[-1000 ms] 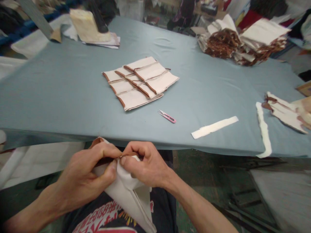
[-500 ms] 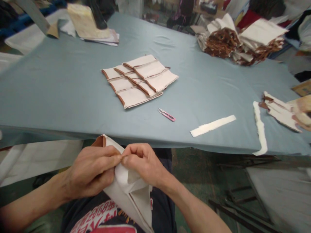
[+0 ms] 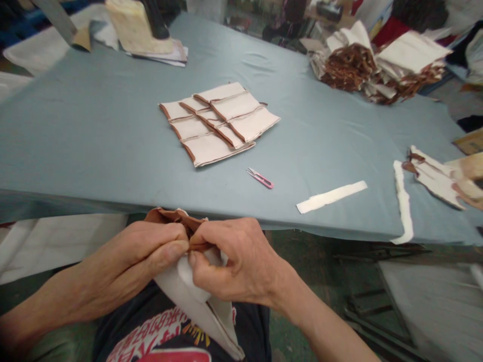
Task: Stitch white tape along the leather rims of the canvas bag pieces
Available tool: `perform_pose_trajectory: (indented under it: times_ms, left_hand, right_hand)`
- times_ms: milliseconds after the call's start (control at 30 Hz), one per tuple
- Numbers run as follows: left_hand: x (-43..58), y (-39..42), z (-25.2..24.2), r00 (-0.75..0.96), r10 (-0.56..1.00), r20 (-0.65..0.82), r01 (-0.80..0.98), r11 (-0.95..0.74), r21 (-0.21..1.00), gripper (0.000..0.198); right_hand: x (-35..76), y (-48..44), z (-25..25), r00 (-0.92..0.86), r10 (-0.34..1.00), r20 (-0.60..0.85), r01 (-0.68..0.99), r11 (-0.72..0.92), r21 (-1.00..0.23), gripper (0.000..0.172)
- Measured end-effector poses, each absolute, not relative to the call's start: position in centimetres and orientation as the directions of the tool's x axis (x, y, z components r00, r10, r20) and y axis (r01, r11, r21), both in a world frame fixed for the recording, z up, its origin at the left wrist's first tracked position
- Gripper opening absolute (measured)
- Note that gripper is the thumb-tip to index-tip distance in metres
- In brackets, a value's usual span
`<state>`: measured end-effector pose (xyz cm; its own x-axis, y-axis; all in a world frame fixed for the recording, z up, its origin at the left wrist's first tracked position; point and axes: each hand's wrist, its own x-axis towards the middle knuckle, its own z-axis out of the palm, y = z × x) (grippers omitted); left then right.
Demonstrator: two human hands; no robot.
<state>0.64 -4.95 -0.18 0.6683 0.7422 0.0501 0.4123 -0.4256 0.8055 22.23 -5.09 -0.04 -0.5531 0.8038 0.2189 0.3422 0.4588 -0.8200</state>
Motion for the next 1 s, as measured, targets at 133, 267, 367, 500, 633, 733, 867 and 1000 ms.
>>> perform_pose_trajectory:
  times_ms: [133, 267, 367, 500, 633, 733, 867, 1000]
  left_hand:
    - [0.7, -4.9, -0.8, 0.700, 0.709, 0.085, 0.376, -0.467, 0.800, 0.034]
    - [0.9, -5.0, -1.0, 0.711, 0.688, 0.142, 0.332, -0.508, 0.795, 0.034]
    - [0.8, -5.1, -0.8, 0.731, 0.670, 0.126, 0.331, -0.510, 0.794, 0.031]
    - [0.5, -5.3, -0.7, 0.739, 0.666, 0.103, 0.332, -0.492, 0.805, 0.025]
    - [0.8, -5.6, -1.5, 0.722, 0.673, 0.162, 0.217, -0.442, 0.870, 0.026]
    - [1.3, -6.0, -2.3, 0.678, 0.681, 0.278, 0.212, -0.543, 0.813, 0.024]
    - [1.8, -6.8, -3.6, 0.637, 0.682, 0.359, 0.309, -0.653, 0.691, 0.023]
    - [1.7, -7.6, -4.5, 0.616, 0.741, 0.267, 0.234, -0.496, 0.836, 0.025]
  right_hand:
    - [23.1, -4.8, 0.5, -0.612, 0.788, 0.066, 0.297, 0.307, -0.904, 0.017]
    - [23.6, -4.7, -0.2, -0.682, 0.720, -0.129, 0.199, 0.014, -0.980, 0.038]
    - [23.7, -4.8, -1.0, -0.694, 0.706, -0.136, 0.143, -0.050, -0.988, 0.041]
    - [23.0, -5.8, -2.2, -0.659, 0.744, -0.111, 0.038, -0.115, -0.993, 0.040]
    - [20.8, -8.0, -4.0, -0.514, 0.846, -0.143, -0.188, -0.274, -0.943, 0.048]
    - [19.0, -9.5, -5.4, -0.411, 0.875, -0.256, -0.391, -0.423, -0.817, 0.053]
    - [18.4, -10.2, -6.7, -0.403, 0.847, -0.345, -0.444, -0.511, -0.736, 0.059]
    - [20.0, -9.8, -7.2, -0.441, 0.840, -0.316, -0.260, -0.457, -0.851, 0.057]
